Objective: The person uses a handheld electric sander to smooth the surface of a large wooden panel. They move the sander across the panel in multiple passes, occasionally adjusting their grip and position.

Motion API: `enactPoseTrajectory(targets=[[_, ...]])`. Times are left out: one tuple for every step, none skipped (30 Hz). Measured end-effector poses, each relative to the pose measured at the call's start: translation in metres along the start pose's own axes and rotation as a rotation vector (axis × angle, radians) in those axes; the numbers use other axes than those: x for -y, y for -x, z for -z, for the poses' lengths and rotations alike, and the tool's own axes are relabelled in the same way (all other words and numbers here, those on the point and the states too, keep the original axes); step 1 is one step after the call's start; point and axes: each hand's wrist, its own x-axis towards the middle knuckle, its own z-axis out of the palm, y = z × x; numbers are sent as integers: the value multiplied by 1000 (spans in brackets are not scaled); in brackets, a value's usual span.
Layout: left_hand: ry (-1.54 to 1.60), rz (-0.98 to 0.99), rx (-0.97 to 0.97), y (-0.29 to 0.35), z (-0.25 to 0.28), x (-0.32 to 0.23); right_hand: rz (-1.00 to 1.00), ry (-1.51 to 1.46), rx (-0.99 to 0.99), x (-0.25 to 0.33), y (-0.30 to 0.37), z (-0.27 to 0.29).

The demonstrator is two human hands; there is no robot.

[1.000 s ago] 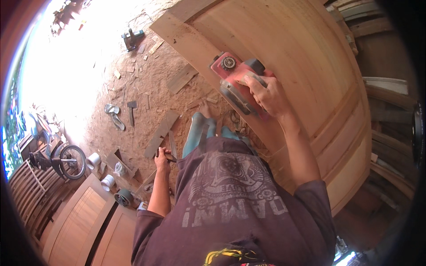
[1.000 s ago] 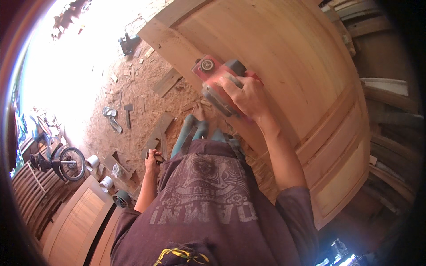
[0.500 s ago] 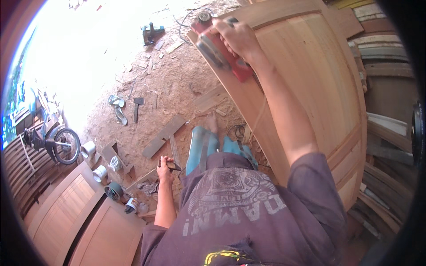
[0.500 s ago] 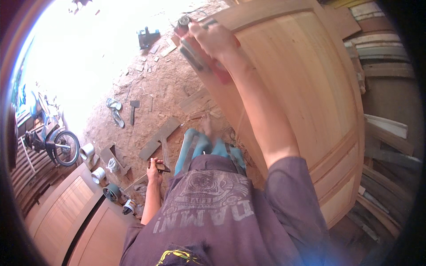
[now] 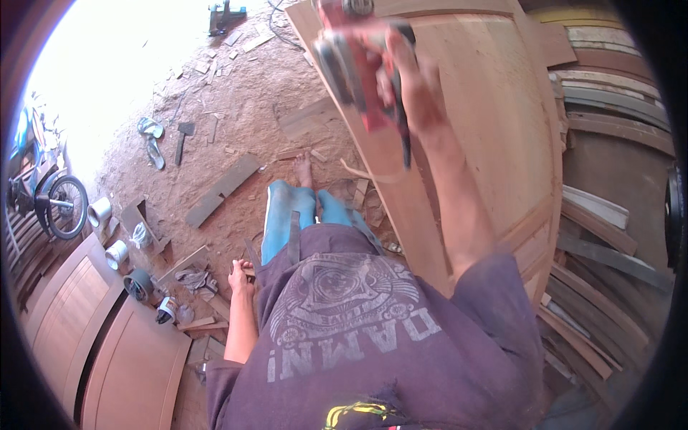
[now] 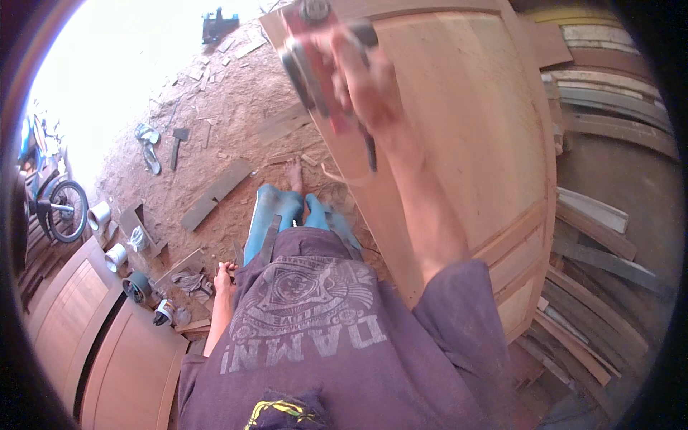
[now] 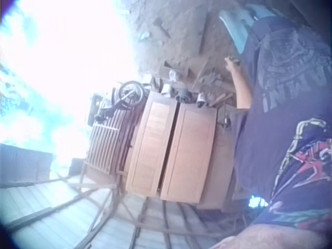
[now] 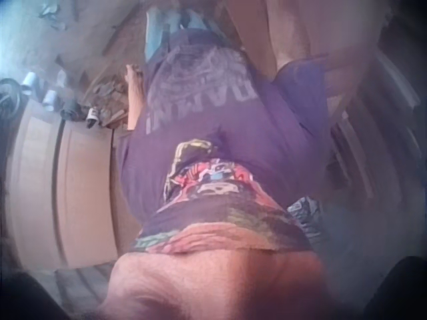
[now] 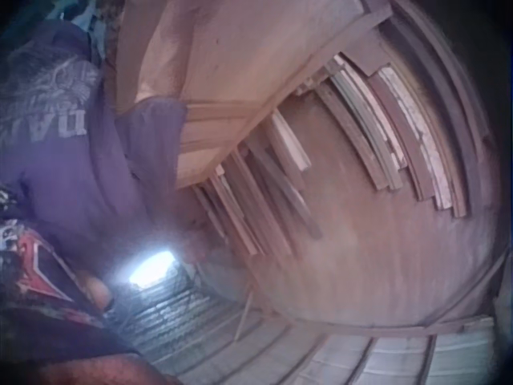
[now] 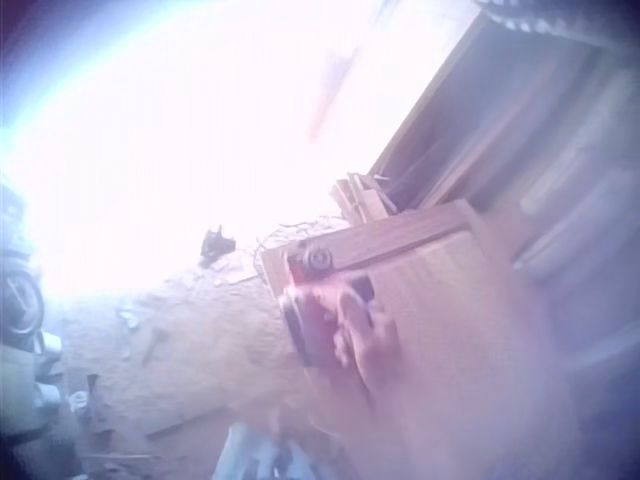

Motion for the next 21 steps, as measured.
enactPoseTrajectory(targets=[[-55, 1, 5, 2, 0, 4, -34, 27, -4, -6, 38, 10], [-114, 12, 12, 7, 0, 9, -83, 68, -9, -11, 77, 22], [-118, 3, 26, 9, -6, 13, -126, 108, -7, -14, 115, 33], [-158, -44, 92, 6, -8, 10, -197, 123, -11, -23, 154, 46], [-179, -71, 116, 1, -15, 1, -270, 132, -24, -33, 197, 59], [-194, -75, 136, 0, -23, 0, -301, 198, -47, -39, 238, 69], [-205, -130, 186, 4, -37, -8, -317, 244, -62, -44, 275, 78], [-222, -182, 237, 8, -51, -17, -336, 293, -79, -48, 313, 87], [-238, -231, 271, 8, -60, -22, -363, 327, -74, -49, 349, 96], [-253, -286, 305, 7, -69, -28, -439, 325, -104, -53, 387, 106], [-274, -327, 323, 13, -85, -35, -507, 320, -147, -58, 422, 115], [-288, -362, 332, 22, -97, -38, -533, 319, -148, -61, 444, 122], [-313, -402, 341, 32, -106, -42, -562, 308, -155, -65, 468, 128], [-325, -418, 362, 40, -112, -43, -596, 296, -160, -69, 484, 130], [-338, -435, 388, 46, -123, -44, -601, 300, -160, -70, 489, 130], [-348, -451, 414, 53, -130, -42, -605, 306, -158, -67, 487, 128], [-336, -452, 429, 61, -133, -38, -602, 311, -155, -66, 484, 127], [-340, -458, 455, 62, -133, -33, -566, 303, -158, -66, 477, 124], [-337, -461, 452, 63, -133, -27, -531, 297, -160, -66, 467, 121], [-339, -460, 454, 65, -133, -21, -499, 291, -170, -67, 459, 116], [-370, -468, 425, 67, -127, -11, -491, 281, -169, -64, 446, 113]])
